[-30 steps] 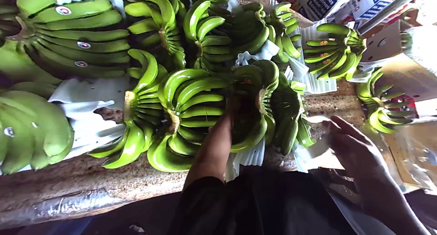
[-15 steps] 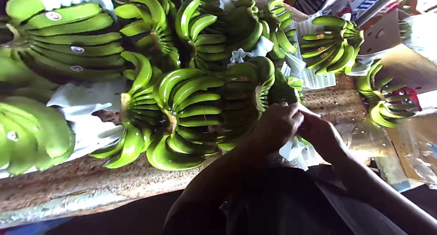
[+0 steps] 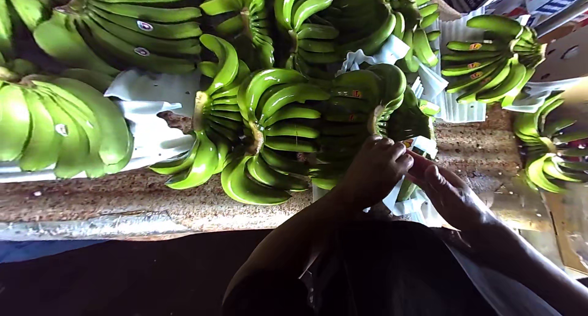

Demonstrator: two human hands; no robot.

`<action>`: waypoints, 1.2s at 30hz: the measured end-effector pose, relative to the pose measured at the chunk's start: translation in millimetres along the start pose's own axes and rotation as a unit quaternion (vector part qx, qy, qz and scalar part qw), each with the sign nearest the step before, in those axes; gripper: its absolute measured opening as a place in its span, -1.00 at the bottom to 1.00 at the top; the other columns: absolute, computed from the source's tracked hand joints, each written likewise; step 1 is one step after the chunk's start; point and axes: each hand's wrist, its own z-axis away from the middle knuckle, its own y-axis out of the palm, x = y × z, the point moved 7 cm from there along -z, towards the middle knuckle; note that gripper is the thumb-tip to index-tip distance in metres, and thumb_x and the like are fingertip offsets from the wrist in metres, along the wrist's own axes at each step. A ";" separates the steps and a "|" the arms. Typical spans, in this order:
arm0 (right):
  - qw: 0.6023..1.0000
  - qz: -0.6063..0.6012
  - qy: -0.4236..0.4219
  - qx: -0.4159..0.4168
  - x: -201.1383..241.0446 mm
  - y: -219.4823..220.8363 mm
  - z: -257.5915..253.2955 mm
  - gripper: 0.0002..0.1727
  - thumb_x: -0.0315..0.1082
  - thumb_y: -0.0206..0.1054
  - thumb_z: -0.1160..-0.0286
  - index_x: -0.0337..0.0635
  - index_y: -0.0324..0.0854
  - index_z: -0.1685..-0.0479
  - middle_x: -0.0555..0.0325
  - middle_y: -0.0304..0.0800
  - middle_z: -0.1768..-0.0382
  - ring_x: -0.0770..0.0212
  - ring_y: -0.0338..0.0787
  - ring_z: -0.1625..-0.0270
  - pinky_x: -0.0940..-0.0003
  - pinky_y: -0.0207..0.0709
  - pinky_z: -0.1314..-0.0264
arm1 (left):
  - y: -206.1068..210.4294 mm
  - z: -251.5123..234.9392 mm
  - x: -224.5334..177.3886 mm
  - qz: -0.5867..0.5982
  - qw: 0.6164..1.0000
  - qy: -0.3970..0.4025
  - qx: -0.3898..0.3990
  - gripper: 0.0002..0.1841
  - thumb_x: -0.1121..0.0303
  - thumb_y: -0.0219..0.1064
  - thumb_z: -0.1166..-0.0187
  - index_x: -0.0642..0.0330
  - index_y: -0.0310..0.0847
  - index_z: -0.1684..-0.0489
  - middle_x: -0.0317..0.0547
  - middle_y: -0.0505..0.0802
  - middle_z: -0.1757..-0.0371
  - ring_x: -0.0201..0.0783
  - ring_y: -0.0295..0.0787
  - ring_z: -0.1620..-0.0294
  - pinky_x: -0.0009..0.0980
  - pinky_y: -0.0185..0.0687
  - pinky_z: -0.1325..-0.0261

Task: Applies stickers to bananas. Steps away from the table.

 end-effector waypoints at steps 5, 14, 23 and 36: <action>0.990 -0.126 0.060 -0.016 -12.8 -1.3 -3.3 -0.03 0.42 0.19 -0.50 -0.29 0.43 -0.60 0.16 0.77 -0.35 0.27 0.71 -0.43 0.30 0.55 -0.53 | -5.2 6.7 -2.2 0.006 1.000 0.001 -0.025 -0.90 0.56 0.33 -0.51 0.20 0.77 0.28 -0.01 0.89 0.14 -0.07 0.87 -0.06 -0.08 0.59 -0.44; 0.998 -0.050 0.041 -0.018 -11.9 3.7 -3.6 -0.01 0.43 0.09 -0.57 -0.36 0.38 -0.59 0.17 0.76 -0.36 0.34 0.69 -0.44 0.35 0.50 -0.58 | -2.9 7.4 7.1 0.067 0.997 -0.034 -0.005 -0.89 0.56 0.37 -0.48 0.27 0.79 0.42 0.03 0.87 0.27 -0.06 0.89 0.11 0.01 0.63 -0.37; 0.940 -0.222 0.033 -0.258 -23.4 -57.6 -2.5 -0.46 -0.72 -0.03 -0.55 -0.17 0.37 -0.50 0.23 0.78 -0.12 0.42 0.83 0.18 0.52 0.77 0.11 | 46.1 75.8 157.3 0.373 0.713 -0.589 0.080 -0.78 0.48 0.38 -0.61 0.37 0.65 -0.12 0.06 0.83 0.14 -0.21 0.78 0.30 -0.23 0.77 0.14; 0.973 -0.094 0.007 -0.211 -5.5 -30.7 4.3 -0.65 -0.68 0.20 -0.41 -0.27 0.70 -0.11 0.25 0.89 0.16 0.39 0.87 0.21 0.46 0.80 0.06 | 58.6 69.2 174.7 0.020 0.837 -0.486 0.251 -0.45 0.33 0.37 -0.62 0.30 0.43 -0.59 0.40 0.71 -0.37 0.37 0.66 -0.37 0.35 0.51 -0.34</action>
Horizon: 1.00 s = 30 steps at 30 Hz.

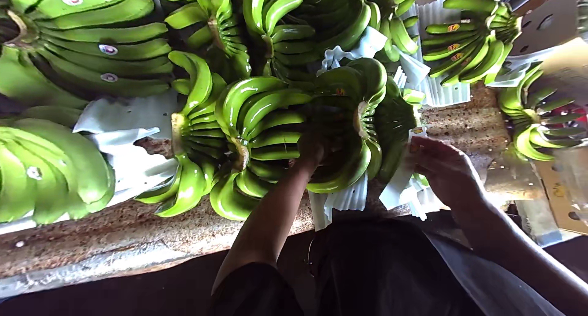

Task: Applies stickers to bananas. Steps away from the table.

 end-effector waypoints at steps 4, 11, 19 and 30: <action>0.994 0.102 -0.027 0.007 1.4 6.4 -0.4 -0.43 -0.71 0.33 -0.32 -0.28 0.52 -0.41 0.22 0.90 0.17 0.40 0.89 0.24 0.45 0.82 0.10 | -43.5 66.3 -89.9 0.182 0.928 0.298 -0.133 -0.88 0.48 0.45 -0.48 0.36 0.82 0.19 0.13 0.84 0.03 -0.06 0.79 -0.04 -0.13 0.70 -0.15; 0.945 0.309 -0.090 0.063 3.7 21.5 8.3 -0.36 -0.55 0.33 -0.42 -0.26 0.44 -0.60 0.08 0.86 0.07 0.49 0.83 0.15 0.54 0.71 -0.01 | -23.7 125.7 -147.8 0.029 0.862 0.475 -0.175 -0.86 0.49 0.39 -0.49 0.23 0.88 0.16 0.05 0.88 0.15 0.02 0.85 0.04 -0.04 0.69 -0.11; 0.957 0.253 -0.080 0.120 1.9 40.6 10.4 -0.62 -0.44 0.36 -0.44 -0.43 0.59 -0.23 0.26 0.84 -0.01 0.61 0.80 -0.06 0.62 0.69 -0.21 | -22.4 141.9 -134.3 0.050 0.859 0.458 -0.224 -0.91 0.61 0.37 -0.39 0.25 0.78 0.41 0.04 0.83 0.32 -0.01 0.86 0.19 -0.04 0.69 -0.20; 0.977 -0.011 0.121 0.175 -22.3 43.8 12.4 -0.34 -0.18 0.27 -0.52 -0.19 0.36 -0.65 0.27 0.75 -0.30 0.33 0.75 -0.31 0.30 0.67 -0.34 | -26.2 146.0 -108.6 0.051 0.828 0.489 -0.269 -0.89 0.56 0.33 -0.47 0.17 0.73 0.40 0.03 0.85 0.17 0.01 0.84 -0.11 -0.01 0.53 -0.50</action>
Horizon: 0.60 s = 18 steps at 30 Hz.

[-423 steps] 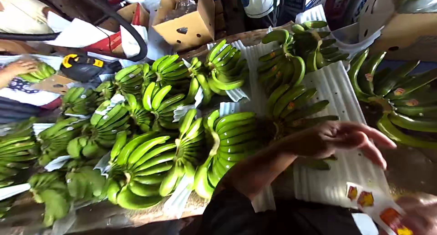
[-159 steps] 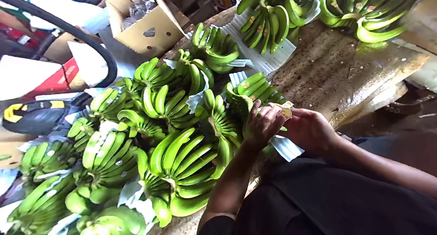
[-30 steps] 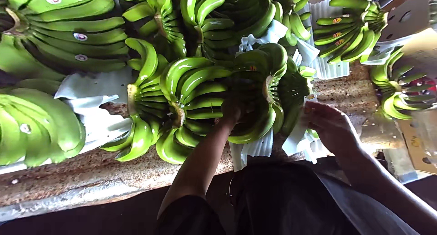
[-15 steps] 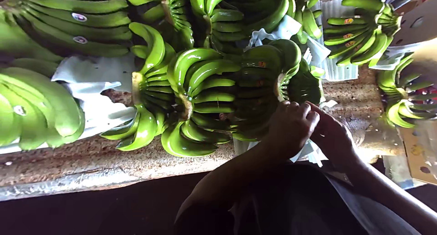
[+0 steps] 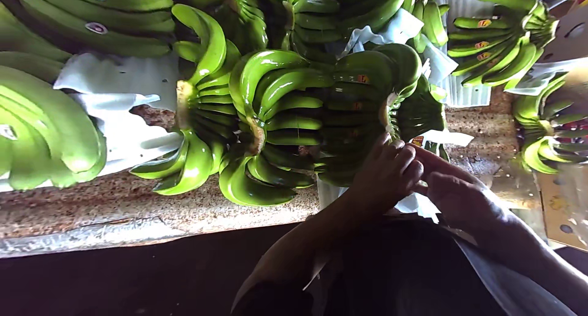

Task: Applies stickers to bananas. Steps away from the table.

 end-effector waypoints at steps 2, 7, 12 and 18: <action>0.996 -0.013 -0.019 -0.091 1.0 -14.1 -1.1 -0.50 -0.12 0.20 -0.66 -0.20 0.53 -0.47 0.22 0.81 -0.19 0.27 0.80 -0.20 0.25 0.72 -0.26 | -5.1 4.7 18.4 0.105 0.991 -0.082 -0.008 -0.88 0.52 0.36 -0.49 0.27 0.78 0.43 0.05 0.88 0.16 -0.07 0.83 -0.08 -0.17 0.60 -0.36; 0.973 -0.067 -0.099 -0.199 11.8 -63.7 3.3 -0.54 -0.65 0.00 -0.57 -0.12 0.54 -0.37 0.25 0.87 -0.07 0.43 0.86 0.16 0.56 0.76 0.11 | -1.3 57.1 125.1 0.344 0.746 -0.569 0.041 -0.54 0.52 0.44 -0.53 0.22 0.46 -0.40 -0.03 0.83 0.24 -0.27 0.79 0.39 -0.30 0.79 0.27; 0.974 -0.084 -0.091 -0.187 11.4 -70.6 9.4 -0.48 -0.72 0.08 -0.42 -0.10 0.57 -0.33 0.20 0.90 -0.01 0.37 0.88 0.25 0.54 0.78 0.25 | 37.1 108.6 154.2 0.368 0.613 -0.694 0.083 -0.67 0.49 0.36 -0.58 0.19 0.58 -0.30 -0.01 0.81 0.07 -0.22 0.76 0.19 -0.25 0.71 0.11; 0.988 -0.017 -0.077 -0.136 15.2 -56.0 8.2 -0.64 -0.42 0.12 -0.54 -0.18 0.72 -0.21 0.25 0.85 -0.08 0.33 0.85 -0.02 0.35 0.77 -0.12 | 50.2 86.1 152.1 0.258 0.697 -0.623 0.245 -0.74 0.40 0.36 -0.64 0.33 0.64 -0.19 0.09 0.78 0.00 -0.13 0.70 0.02 -0.11 0.64 -0.11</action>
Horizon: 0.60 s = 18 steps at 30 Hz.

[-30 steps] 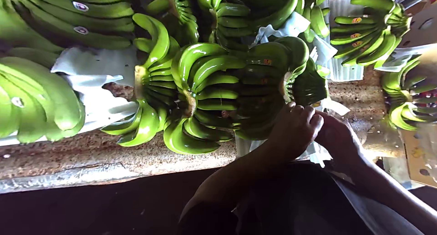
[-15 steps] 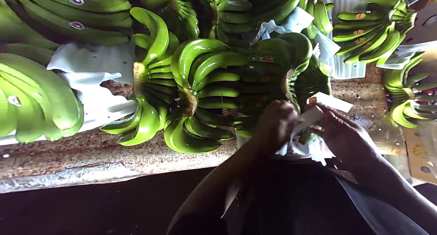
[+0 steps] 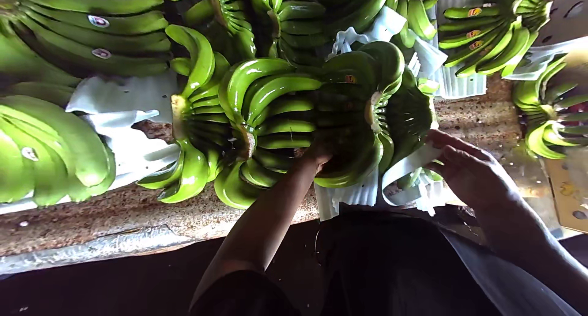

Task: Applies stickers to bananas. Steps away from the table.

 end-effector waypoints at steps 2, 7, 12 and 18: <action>0.999 0.021 -0.007 -0.029 7.0 3.4 1.3 -0.62 -0.52 0.01 -0.60 -0.27 0.70 -0.21 0.21 0.87 -0.06 0.34 0.86 0.01 0.39 0.77 -0.10 | 2.9 -7.9 -4.6 -0.137 0.990 0.029 0.025 -0.68 0.36 0.35 -0.66 0.32 0.62 -0.28 0.18 0.78 -0.13 0.00 0.72 -0.14 0.01 0.62 -0.25; 0.992 0.091 -0.060 -0.056 22.3 2.2 -0.9 -0.56 -0.68 0.28 -0.43 -0.33 0.53 -0.34 0.13 0.86 0.02 0.34 0.88 0.20 0.39 0.82 0.11 | -5.3 26.1 -81.0 -0.341 0.928 0.124 -0.081 -0.63 0.48 0.37 -0.58 0.42 0.61 -0.32 0.40 0.78 -0.19 0.30 0.74 -0.26 0.25 0.54 -0.36; 0.988 0.141 -0.054 -0.038 28.6 2.4 -1.2 -0.38 -0.67 0.36 -0.40 -0.32 0.44 -0.55 0.05 0.87 -0.06 0.39 0.85 0.19 0.47 0.75 0.13 | 59.3 90.3 -171.7 -0.228 0.808 0.539 -0.070 -0.84 0.46 0.49 -0.44 0.27 0.88 0.11 0.05 0.88 0.02 -0.12 0.81 -0.10 -0.20 0.69 -0.26; 0.996 0.078 -0.045 0.029 25.1 -0.1 -5.5 -0.31 -0.62 0.33 -0.28 -0.37 0.41 -0.58 0.04 0.81 -0.06 0.38 0.81 0.02 0.43 0.71 -0.06 | 117.4 108.5 -187.4 -0.387 0.627 0.662 -0.137 -0.87 0.53 0.37 -0.46 0.21 0.88 0.30 -0.01 0.91 0.16 -0.01 0.86 -0.03 -0.06 0.63 -0.36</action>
